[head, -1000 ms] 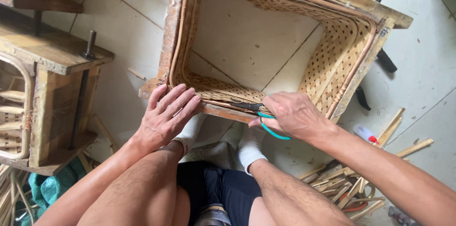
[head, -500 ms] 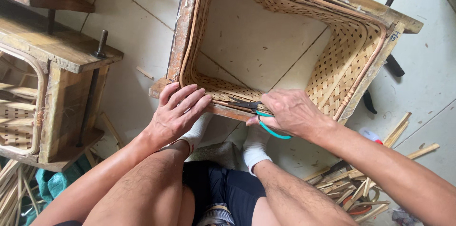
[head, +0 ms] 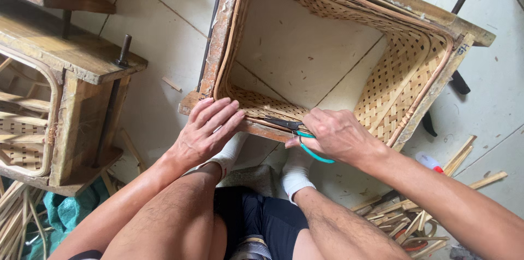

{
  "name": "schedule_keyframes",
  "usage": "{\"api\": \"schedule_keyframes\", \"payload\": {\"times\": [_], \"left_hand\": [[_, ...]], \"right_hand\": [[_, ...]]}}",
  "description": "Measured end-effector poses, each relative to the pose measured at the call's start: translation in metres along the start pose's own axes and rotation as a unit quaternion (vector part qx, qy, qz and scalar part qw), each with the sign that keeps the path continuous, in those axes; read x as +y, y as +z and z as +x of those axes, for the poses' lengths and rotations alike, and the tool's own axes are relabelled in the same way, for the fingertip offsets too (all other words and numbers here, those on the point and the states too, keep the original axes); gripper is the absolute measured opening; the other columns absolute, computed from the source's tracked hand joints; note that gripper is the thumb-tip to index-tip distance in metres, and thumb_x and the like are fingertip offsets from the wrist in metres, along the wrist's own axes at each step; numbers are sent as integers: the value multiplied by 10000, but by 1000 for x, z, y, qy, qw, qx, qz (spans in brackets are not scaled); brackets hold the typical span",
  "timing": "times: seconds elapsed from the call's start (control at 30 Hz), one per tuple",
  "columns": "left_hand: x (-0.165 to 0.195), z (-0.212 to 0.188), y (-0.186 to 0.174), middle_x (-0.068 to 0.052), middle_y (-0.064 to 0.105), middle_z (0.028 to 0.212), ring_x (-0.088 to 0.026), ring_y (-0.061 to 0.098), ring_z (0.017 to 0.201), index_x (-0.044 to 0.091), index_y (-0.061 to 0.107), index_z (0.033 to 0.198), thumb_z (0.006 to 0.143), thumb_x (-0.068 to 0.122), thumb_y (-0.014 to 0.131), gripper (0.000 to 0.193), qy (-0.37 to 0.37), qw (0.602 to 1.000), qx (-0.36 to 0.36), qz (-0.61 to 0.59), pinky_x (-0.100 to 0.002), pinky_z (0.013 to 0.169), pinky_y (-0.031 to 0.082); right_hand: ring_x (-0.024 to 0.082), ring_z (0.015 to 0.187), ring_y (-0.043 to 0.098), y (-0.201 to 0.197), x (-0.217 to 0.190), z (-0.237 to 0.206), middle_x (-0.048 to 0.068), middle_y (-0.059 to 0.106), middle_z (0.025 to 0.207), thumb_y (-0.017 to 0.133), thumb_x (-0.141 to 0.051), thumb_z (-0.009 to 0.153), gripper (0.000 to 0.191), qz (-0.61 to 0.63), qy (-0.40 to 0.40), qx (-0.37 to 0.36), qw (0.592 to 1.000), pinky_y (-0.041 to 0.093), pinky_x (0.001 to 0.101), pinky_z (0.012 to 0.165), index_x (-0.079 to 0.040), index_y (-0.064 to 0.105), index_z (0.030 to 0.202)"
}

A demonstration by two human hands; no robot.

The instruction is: The person sits on the floor weaving a woven bamboo basket on a wooden mold. They press and tuck woven cane panels around the mold, fit a bent rim strip around the top edge, trim excess material with scissors, and press the rim into place along the basket edge.

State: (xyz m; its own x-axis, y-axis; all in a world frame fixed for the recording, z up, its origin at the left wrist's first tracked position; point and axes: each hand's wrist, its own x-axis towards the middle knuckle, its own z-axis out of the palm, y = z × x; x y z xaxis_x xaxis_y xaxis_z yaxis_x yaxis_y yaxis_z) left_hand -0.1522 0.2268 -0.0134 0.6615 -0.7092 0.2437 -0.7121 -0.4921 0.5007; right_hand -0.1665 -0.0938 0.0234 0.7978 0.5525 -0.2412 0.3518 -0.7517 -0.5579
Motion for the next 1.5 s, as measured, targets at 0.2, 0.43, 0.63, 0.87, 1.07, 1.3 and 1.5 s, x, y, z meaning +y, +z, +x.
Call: {"api": "schedule_keyframes", "payload": {"times": [0.2, 0.43, 0.63, 0.87, 1.07, 1.3, 1.5], "left_hand": [[-4, -2, -1, -131, 617, 1399, -314, 542, 1370, 50, 597, 1391, 917, 135, 836, 538, -15, 999, 20, -20, -484, 1175, 427], [-6, -7, 0, -143, 645, 1367, -318, 571, 1345, -5, 596, 1365, 905, 126, 842, 538, -16, 999, 28, -44, -489, 1159, 451], [-11, -10, 5, -209, 600, 1424, -381, 557, 1364, -29, 476, 1430, 888, 85, 837, 662, 5, 996, 38, -76, -525, 1162, 445], [-11, -14, 8, -189, 602, 1411, -369, 568, 1350, -3, 455, 1454, 876, 60, 853, 705, 6, 997, 47, -67, -523, 1151, 460], [-11, -16, 8, -192, 583, 1441, -369, 543, 1375, -9, 411, 1494, 860, 61, 855, 777, 1, 996, 44, -81, -525, 1151, 459], [-15, -17, 8, -169, 594, 1436, -367, 551, 1378, -20, 391, 1512, 866, 42, 860, 801, 1, 996, 31, -83, -519, 1162, 469], [4, 0, -6, -169, 626, 1353, -366, 569, 1301, -46, 505, 1409, 853, 239, 867, 721, -1, 997, 41, -62, -567, 1110, 445]], "right_hand": [[338, 598, 658, 1, -1, 8, 165, 633, 695, 741, -618, 800, 640, -1, 2, -14, 1000, 544, 450, 546, 2, 621, 696], [342, 603, 665, 2, -3, 12, 172, 633, 694, 728, -635, 782, 659, 7, 6, -28, 1000, 544, 448, 533, 12, 622, 709], [353, 594, 664, 6, -1, 14, 162, 637, 696, 712, -634, 847, 649, 2, 4, -59, 998, 548, 454, 530, -4, 624, 718], [355, 574, 660, 9, -5, 20, 170, 617, 672, 713, -623, 811, 654, -3, -12, 2, 1000, 538, 455, 494, 11, 602, 692], [344, 521, 644, 11, -4, 23, 167, 601, 611, 695, -644, 843, 690, 15, -18, -35, 999, 537, 451, 478, 5, 588, 635], [312, 528, 656, 1, 0, 10, 127, 609, 594, 684, -558, 928, 579, -93, -89, -22, 991, 525, 433, 435, -54, 616, 652], [337, 638, 637, -63, 1, -72, 148, 616, 706, 785, -492, 891, 508, -109, 149, 83, 979, 508, 449, 552, -34, 612, 758]]}}
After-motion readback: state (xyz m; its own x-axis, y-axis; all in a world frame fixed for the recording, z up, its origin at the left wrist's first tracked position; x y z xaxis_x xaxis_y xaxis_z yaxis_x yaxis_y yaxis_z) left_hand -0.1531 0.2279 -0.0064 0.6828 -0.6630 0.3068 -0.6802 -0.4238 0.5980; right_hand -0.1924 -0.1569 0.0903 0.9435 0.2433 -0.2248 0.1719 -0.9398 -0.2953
